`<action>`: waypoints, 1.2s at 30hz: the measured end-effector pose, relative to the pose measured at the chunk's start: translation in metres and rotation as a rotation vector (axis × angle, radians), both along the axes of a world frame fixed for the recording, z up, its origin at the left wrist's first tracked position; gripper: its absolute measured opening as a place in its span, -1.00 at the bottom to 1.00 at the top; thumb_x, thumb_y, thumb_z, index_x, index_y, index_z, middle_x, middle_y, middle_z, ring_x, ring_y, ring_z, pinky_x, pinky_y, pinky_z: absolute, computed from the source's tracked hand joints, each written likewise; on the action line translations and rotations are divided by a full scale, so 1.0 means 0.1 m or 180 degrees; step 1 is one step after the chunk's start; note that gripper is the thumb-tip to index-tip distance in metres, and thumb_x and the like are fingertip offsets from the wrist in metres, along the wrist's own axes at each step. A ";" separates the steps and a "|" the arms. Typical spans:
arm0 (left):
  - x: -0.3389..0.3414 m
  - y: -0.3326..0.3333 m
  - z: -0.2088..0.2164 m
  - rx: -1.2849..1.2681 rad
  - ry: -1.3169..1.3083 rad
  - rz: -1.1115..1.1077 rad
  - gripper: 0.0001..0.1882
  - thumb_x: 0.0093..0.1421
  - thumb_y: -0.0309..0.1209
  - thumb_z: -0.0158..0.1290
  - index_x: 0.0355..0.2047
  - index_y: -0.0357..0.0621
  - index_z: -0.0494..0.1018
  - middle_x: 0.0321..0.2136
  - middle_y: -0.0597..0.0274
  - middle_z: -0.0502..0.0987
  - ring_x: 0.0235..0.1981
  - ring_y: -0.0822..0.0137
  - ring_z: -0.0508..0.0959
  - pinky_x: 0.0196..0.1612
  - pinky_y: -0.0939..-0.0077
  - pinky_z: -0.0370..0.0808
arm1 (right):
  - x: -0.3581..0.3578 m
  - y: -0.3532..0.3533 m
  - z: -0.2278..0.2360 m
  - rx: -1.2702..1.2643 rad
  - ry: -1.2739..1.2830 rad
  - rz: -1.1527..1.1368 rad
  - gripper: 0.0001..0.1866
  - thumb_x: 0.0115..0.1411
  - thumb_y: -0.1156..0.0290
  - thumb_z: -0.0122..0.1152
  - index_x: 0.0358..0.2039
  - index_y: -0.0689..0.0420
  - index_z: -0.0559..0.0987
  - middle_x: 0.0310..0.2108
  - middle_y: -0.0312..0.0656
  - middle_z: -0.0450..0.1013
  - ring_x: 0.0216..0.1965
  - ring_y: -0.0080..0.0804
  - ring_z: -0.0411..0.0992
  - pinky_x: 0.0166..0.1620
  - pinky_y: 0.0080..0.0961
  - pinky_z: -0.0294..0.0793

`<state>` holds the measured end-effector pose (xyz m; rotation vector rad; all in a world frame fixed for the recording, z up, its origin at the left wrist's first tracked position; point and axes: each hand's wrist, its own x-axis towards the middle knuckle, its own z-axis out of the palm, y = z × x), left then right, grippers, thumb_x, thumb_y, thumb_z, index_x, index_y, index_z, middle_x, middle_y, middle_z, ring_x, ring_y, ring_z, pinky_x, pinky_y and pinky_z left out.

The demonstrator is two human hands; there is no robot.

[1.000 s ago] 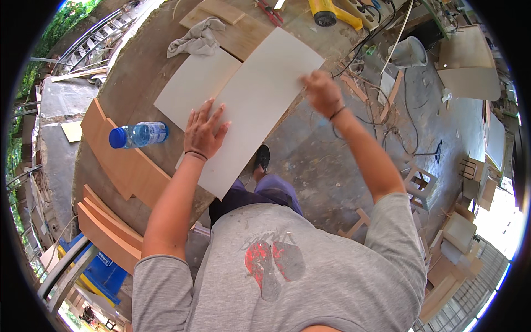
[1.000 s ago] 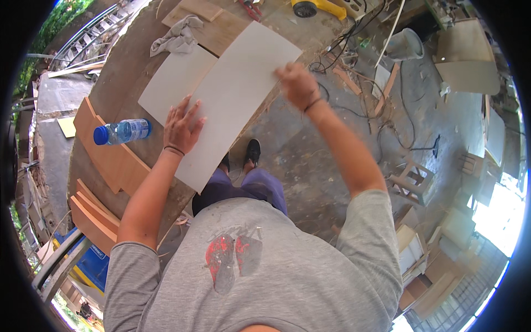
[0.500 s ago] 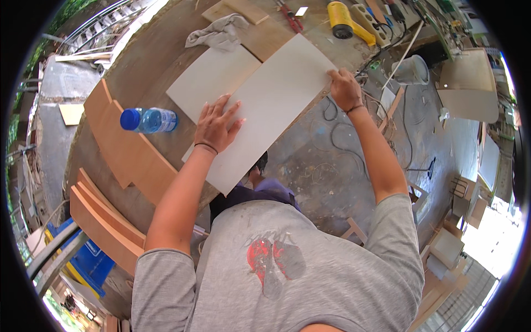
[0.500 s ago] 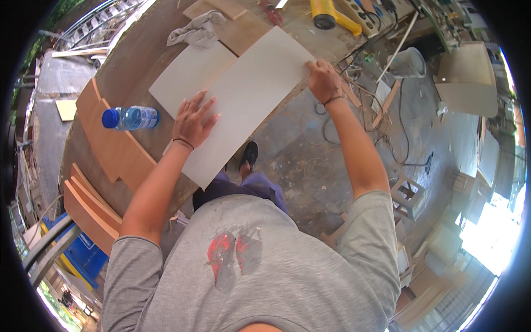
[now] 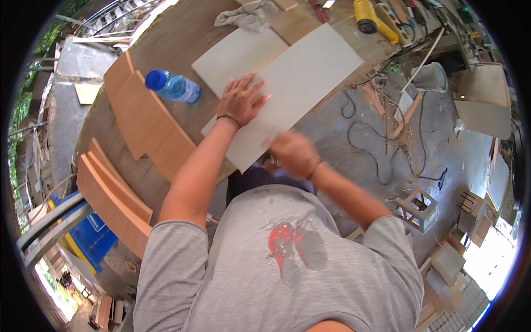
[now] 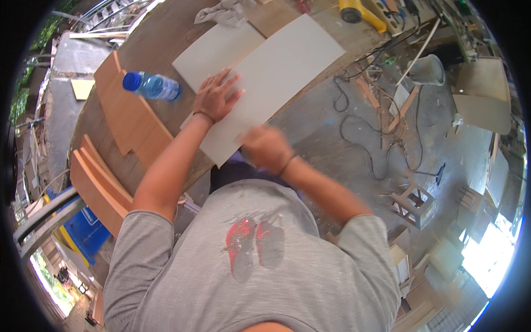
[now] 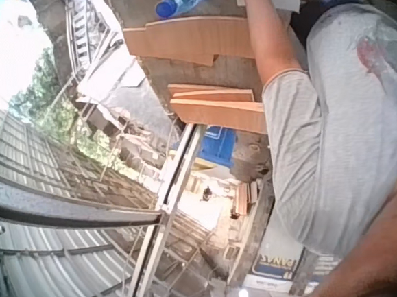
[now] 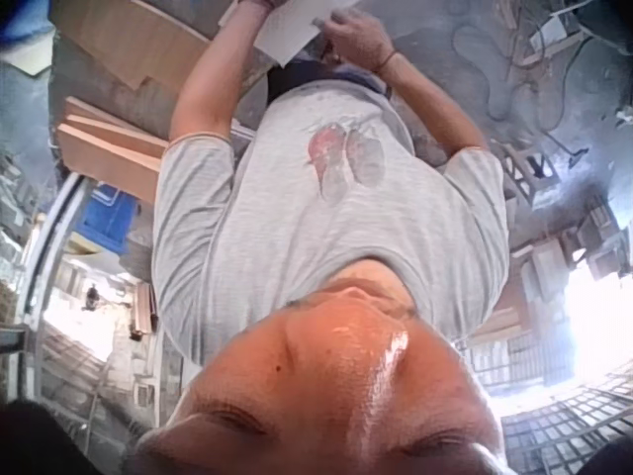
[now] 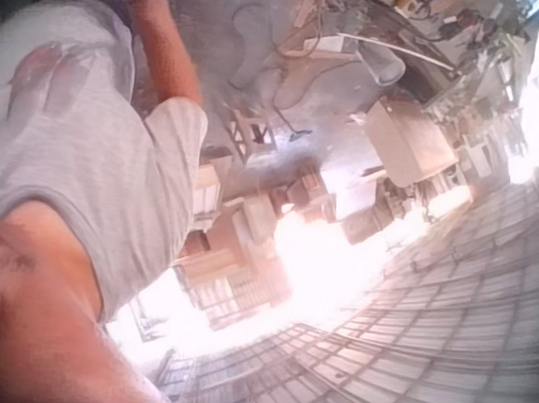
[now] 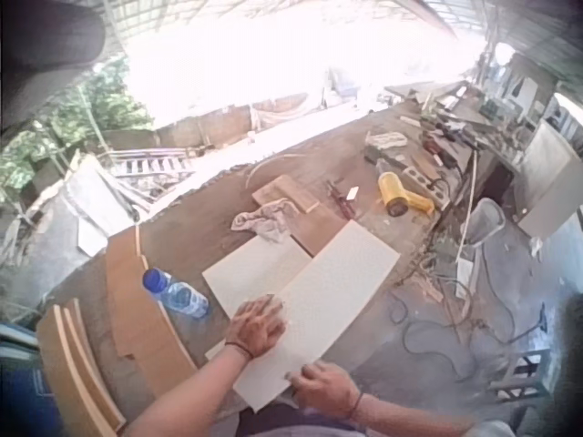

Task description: The person applies adhesive from a small container to the edge of a board and uses a small blade to scrape and smooth the edges of white panels.

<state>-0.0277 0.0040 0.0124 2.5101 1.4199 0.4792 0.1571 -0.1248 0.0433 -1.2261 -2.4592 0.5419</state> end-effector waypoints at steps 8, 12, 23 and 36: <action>0.01 -0.02 -0.06 0.0159 -0.0158 0.0026 -0.55 0.23 -0.01 0.01 0.08 0.17 0.46 0.14 0.15 0.39 0.14 0.13 0.41 0.25 0.17 0.25 | 0.35 0.18 -0.07 0.0552 -0.0269 -0.1151 -0.66 0.00 0.54 0.09 -0.18 0.03 0.62 -0.45 -0.19 0.42 -0.36 -0.20 0.46 -0.33 -0.30 0.50; 0.05 -0.03 -0.09 0.0134 -0.0139 0.0021 -0.56 0.23 -0.02 0.03 0.07 0.18 0.46 0.14 0.17 0.39 0.13 0.13 0.42 0.24 0.18 0.27 | -0.69 -0.49 -0.15 0.0003 0.0133 -0.0067 -0.68 0.00 0.46 0.10 -0.17 0.03 0.59 -0.40 -0.21 0.41 -0.31 -0.25 0.45 -0.32 -0.37 0.51; -0.26 -0.50 -0.10 0.0287 -0.0555 0.0600 -0.45 0.13 -0.04 0.11 0.04 -0.10 0.41 0.05 -0.05 0.44 0.04 -0.04 0.46 0.06 0.14 0.42 | 0.28 -0.33 -0.06 -0.0669 0.1609 -0.2304 -0.70 0.09 0.56 0.18 -0.11 0.13 0.55 -0.29 -0.23 0.47 -0.38 -0.53 0.44 -0.38 -0.59 0.42; -0.24 -0.91 -0.02 -0.1936 -0.1610 0.1695 -0.46 0.18 0.08 0.08 -0.43 -0.26 0.48 -0.45 -0.06 0.58 -0.39 0.05 0.57 -0.30 0.20 0.46 | 0.14 -0.25 0.04 -0.2183 0.3716 -0.2944 -0.63 0.07 0.56 0.17 -0.06 0.29 0.49 -0.25 -0.23 0.47 -0.23 -0.55 0.41 -0.11 -0.59 0.39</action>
